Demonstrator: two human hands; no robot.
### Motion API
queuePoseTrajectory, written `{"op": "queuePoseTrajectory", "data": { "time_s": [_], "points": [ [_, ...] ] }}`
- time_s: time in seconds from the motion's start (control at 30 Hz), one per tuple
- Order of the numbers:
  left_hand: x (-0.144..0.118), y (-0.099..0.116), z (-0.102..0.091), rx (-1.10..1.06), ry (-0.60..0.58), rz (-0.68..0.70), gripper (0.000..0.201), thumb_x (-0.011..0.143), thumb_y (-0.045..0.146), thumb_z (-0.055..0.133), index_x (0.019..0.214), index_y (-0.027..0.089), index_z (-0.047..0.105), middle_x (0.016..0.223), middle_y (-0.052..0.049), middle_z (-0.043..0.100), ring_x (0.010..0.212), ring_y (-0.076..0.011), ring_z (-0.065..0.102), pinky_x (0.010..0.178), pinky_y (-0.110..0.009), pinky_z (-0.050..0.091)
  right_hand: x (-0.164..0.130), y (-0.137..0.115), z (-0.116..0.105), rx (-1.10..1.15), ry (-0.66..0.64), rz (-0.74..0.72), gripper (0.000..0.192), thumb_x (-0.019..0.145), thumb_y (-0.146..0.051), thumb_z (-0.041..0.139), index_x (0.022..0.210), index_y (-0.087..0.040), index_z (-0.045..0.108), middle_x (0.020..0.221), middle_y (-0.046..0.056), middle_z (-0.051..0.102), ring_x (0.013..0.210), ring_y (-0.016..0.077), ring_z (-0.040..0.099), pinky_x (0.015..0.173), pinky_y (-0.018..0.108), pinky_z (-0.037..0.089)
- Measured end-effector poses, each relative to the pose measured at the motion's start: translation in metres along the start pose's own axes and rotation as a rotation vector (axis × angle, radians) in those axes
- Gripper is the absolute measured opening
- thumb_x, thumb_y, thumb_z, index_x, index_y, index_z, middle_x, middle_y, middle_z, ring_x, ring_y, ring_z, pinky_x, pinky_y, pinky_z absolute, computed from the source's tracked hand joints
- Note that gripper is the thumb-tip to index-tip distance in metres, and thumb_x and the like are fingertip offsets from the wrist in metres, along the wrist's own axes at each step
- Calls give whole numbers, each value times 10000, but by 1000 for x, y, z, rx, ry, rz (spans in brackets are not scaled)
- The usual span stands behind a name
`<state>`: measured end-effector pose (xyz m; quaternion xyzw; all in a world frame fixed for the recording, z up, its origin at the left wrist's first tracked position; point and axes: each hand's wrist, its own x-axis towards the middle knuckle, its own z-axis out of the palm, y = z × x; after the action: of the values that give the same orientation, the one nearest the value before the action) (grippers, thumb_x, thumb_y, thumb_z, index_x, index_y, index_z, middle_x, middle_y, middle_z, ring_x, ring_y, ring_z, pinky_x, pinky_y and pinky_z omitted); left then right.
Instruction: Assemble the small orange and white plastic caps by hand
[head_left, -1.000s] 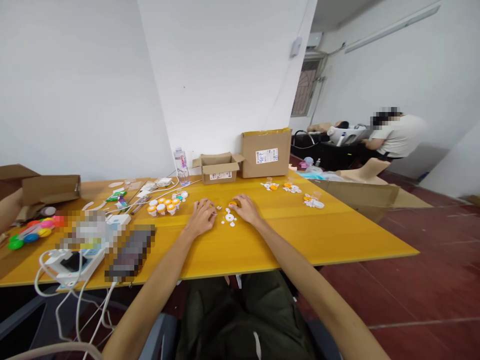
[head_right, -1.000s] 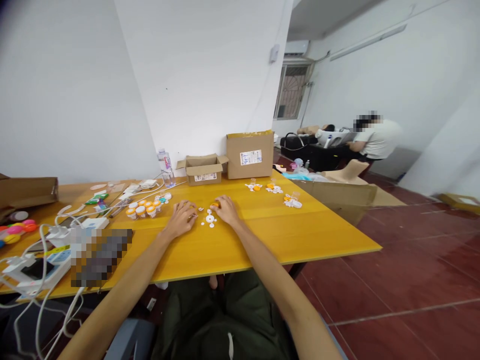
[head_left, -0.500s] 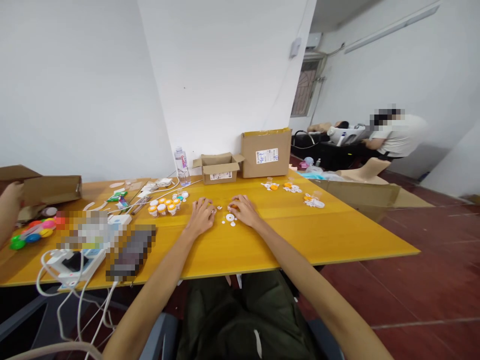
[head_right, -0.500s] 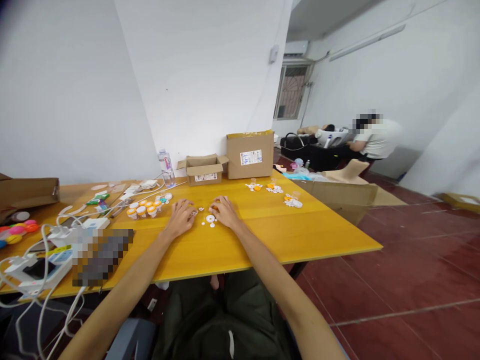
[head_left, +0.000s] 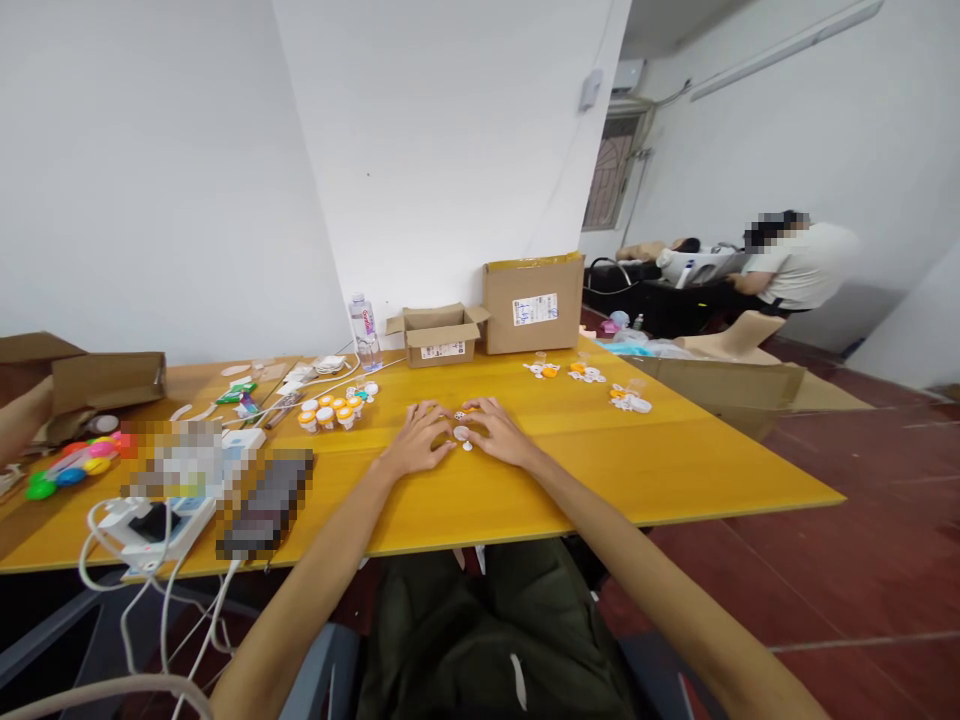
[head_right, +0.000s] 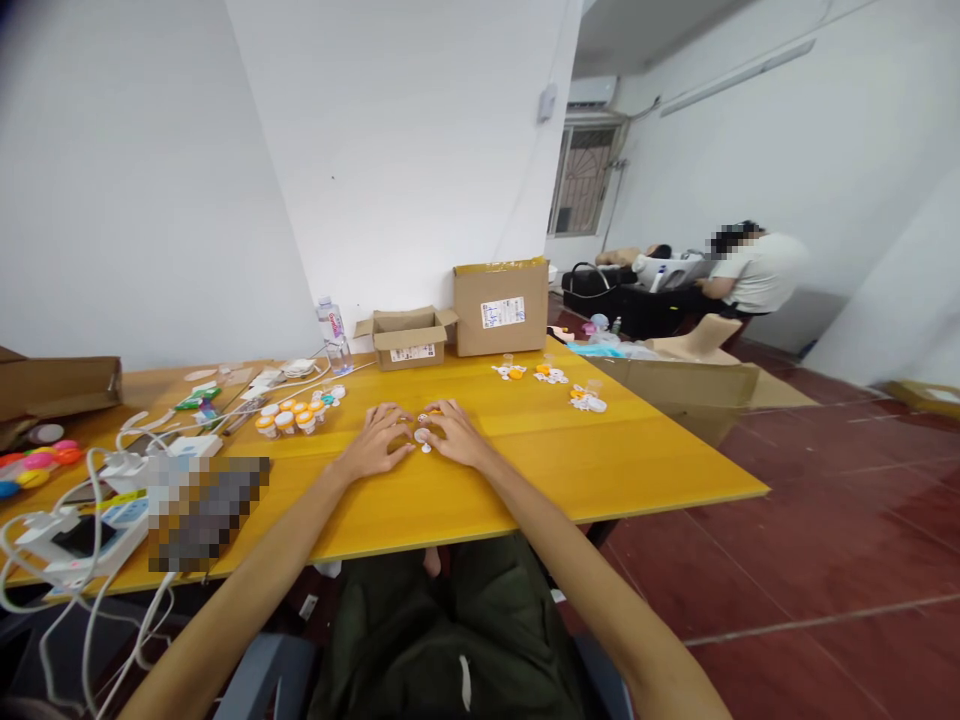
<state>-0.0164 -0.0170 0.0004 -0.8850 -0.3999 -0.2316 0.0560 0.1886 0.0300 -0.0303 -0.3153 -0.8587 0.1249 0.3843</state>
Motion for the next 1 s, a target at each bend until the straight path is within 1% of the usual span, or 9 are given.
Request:
{"op": "queuePoseTrajectory", "data": {
  "time_s": [0.23,0.4,0.5,0.63,0.8,0.9,1.0],
  "points": [
    [1,-2,0,12,4,-2,135,854,186,523,839,248,642,1123,-48,631,1161,-267,460,987,-473,347,1,-2,0,-50,-40,19,147,836,-336,654,955,-274,714,1145,81,601,1108,266,521,1000,477,394],
    [0,-1,-2,28,13,-12,150,838,155,506,837,236,632,1114,-53,630,1146,-265,464,967,-470,352,1,-3,0,-99,-44,-4,120,843,-327,650,916,-250,705,1139,82,610,1090,253,534,964,461,426],
    [0,0,-3,23,12,-18,149,834,152,504,846,236,627,1110,-54,631,1137,-264,465,960,-466,352,2,-1,0,-83,2,2,108,851,-332,641,886,-248,699,1110,78,625,1062,245,549,940,449,443],
    [1,4,-3,-12,22,-4,144,846,167,508,892,241,623,1107,-50,634,1131,-258,462,962,-456,351,4,2,0,-13,115,48,142,874,-363,606,851,-253,692,1039,66,647,1015,231,571,923,431,453],
    [7,15,4,-106,48,21,115,875,278,556,945,251,644,1130,-49,618,1123,-252,450,974,-433,357,5,-1,-2,100,238,98,218,887,-422,569,826,-253,693,991,51,655,1002,223,583,942,425,438],
    [11,18,9,-167,60,-8,141,882,339,570,937,253,667,1116,-53,615,1106,-252,444,968,-427,369,6,-2,-4,152,267,110,230,876,-442,577,820,-251,693,993,50,655,1014,226,583,955,428,427],
    [14,17,12,-200,33,-46,137,870,347,595,882,253,694,1081,-57,616,1083,-254,448,951,-428,377,5,-3,-5,179,265,110,228,867,-444,588,815,-250,693,1002,52,655,1023,228,583,967,431,418]
  ]
}}
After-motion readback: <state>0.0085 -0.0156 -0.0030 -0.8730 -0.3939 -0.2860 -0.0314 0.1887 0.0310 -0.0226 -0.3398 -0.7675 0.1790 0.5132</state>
